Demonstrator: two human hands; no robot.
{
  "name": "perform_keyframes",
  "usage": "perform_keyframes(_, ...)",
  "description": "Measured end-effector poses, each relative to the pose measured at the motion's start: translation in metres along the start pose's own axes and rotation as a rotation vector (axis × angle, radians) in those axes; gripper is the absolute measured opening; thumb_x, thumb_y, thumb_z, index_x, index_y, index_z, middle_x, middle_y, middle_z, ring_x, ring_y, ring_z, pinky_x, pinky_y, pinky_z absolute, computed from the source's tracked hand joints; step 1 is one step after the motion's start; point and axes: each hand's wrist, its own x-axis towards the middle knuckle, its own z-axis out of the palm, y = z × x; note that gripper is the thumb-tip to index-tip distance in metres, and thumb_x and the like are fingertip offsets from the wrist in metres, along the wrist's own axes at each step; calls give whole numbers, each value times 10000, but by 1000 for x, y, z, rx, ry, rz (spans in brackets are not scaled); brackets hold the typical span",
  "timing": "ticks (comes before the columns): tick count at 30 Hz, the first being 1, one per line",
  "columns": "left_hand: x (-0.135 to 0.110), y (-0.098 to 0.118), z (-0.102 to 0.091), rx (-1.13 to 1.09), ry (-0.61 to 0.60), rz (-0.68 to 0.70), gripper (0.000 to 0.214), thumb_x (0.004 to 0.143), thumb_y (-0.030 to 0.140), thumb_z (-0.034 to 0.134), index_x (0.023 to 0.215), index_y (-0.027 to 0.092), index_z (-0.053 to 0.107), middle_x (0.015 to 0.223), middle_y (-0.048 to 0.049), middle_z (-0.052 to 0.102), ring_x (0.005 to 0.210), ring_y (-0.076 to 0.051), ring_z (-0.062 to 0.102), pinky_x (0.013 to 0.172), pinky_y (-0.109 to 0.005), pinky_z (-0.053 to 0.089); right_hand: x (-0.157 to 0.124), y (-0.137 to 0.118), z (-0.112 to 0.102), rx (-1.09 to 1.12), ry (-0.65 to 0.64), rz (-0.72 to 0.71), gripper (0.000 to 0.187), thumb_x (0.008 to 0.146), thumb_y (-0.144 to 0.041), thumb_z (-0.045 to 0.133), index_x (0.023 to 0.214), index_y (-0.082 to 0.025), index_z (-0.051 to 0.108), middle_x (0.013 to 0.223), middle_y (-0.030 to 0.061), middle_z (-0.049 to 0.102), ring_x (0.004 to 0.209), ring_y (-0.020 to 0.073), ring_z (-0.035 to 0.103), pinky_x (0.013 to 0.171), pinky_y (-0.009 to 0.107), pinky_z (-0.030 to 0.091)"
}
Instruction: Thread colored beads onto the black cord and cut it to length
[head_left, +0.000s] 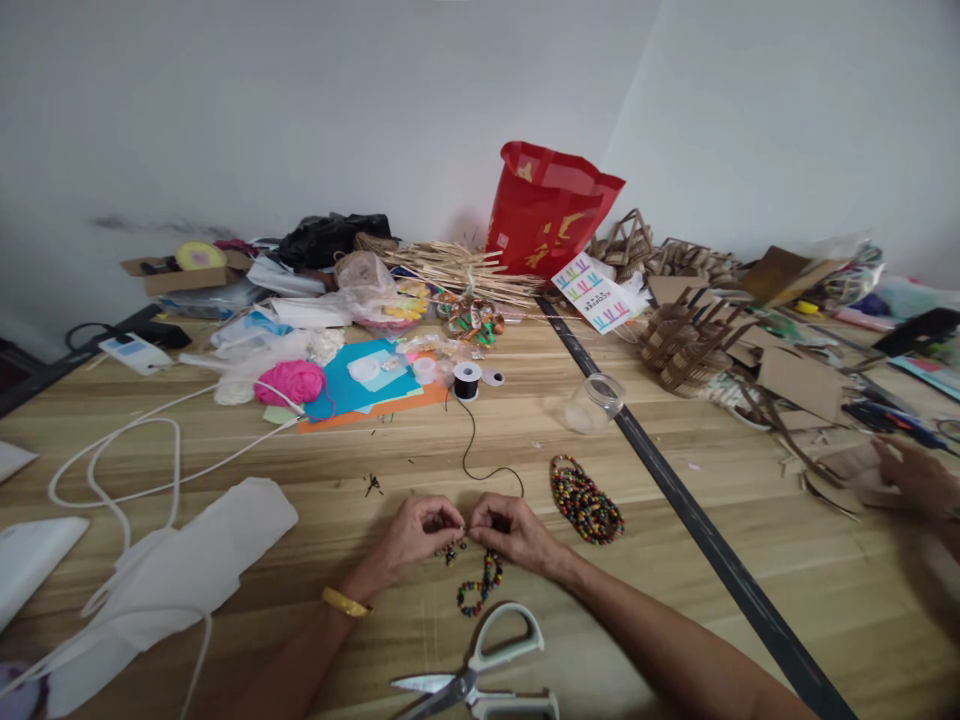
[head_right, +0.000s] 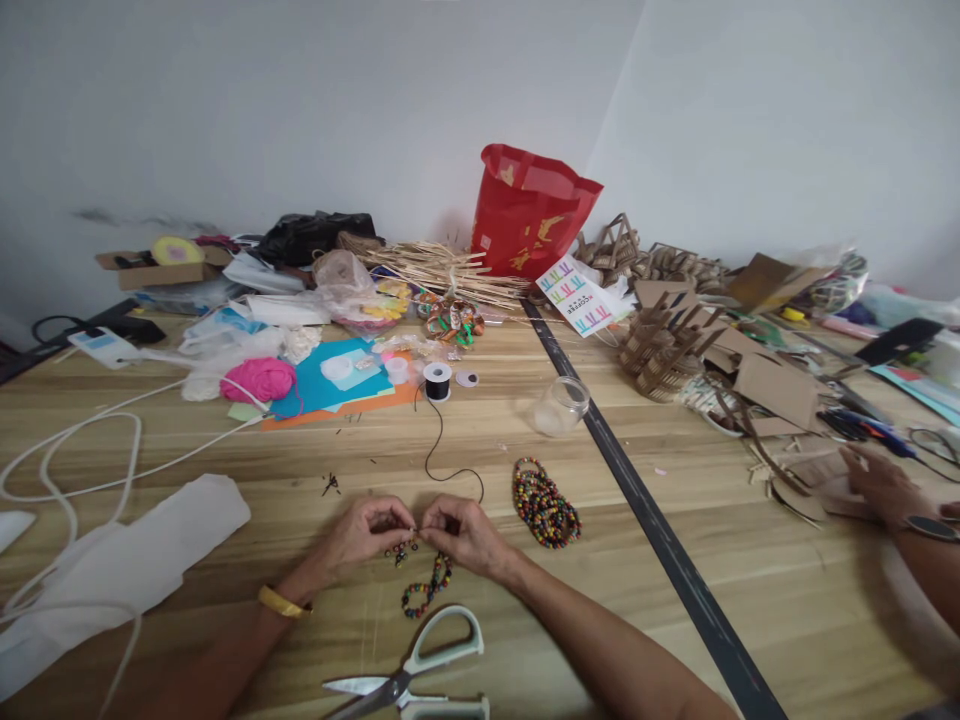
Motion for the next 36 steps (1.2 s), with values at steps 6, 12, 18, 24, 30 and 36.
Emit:
perform_keyframes(6, -1, 2, -1, -16, 2, -8, 55, 656, 155, 641, 686, 126, 676, 657, -37, 667, 634, -140, 604, 607, -229, 472, 0, -2, 0, -12, -1, 19, 230, 764, -347, 640, 702, -135, 576, 615, -22, 480, 561, 88, 408, 527, 202, 331)
perform_keyframes(12, 0, 2, -1, -12, -1, -12, 71, 654, 172, 645, 693, 125, 682, 653, -41, 670, 632, -147, 607, 600, -231, 472, 0, 0, 0, -4, 4, 5, 241, 771, -358, 638, 707, -133, 579, 610, -22, 479, 561, 87, 405, 525, 199, 334)
perform_keyframes(18, 0, 2, -1, 5, -4, 0, 81, 654, 190, 653, 690, 130, 693, 660, -41, 685, 635, -145, 611, 607, -229, 476, 0, 0, 0, 4, -3, 5, 246, 773, -357, 635, 712, -125, 581, 616, -22, 482, 561, 82, 401, 522, 195, 326)
perform_keyframes(24, -2, 6, -2, 32, 5, 14, 68, 665, 176, 652, 694, 144, 704, 676, -38, 696, 643, -146, 619, 606, -223, 482, 0, 0, 0, -8, -5, 8, 240, 774, -353, 636, 715, -126, 583, 616, -22, 482, 562, 83, 403, 522, 198, 326)
perform_keyframes(30, -1, 6, -2, 55, -6, 26, 72, 670, 173, 647, 697, 145, 708, 699, -46, 699, 668, -155, 624, 633, -234, 482, 0, -2, 0, 5, -3, 15, 259, 773, -376, 640, 709, -133, 576, 605, -28, 478, 554, 82, 401, 518, 197, 330)
perform_keyframes(36, -1, 4, -2, 57, -12, 23, 65, 668, 158, 646, 696, 139, 702, 695, -46, 688, 663, -156, 619, 635, -238, 483, 0, 2, -1, -8, -9, 8, 234, 779, -348, 633, 729, -127, 577, 624, -20, 487, 572, 87, 410, 521, 195, 328)
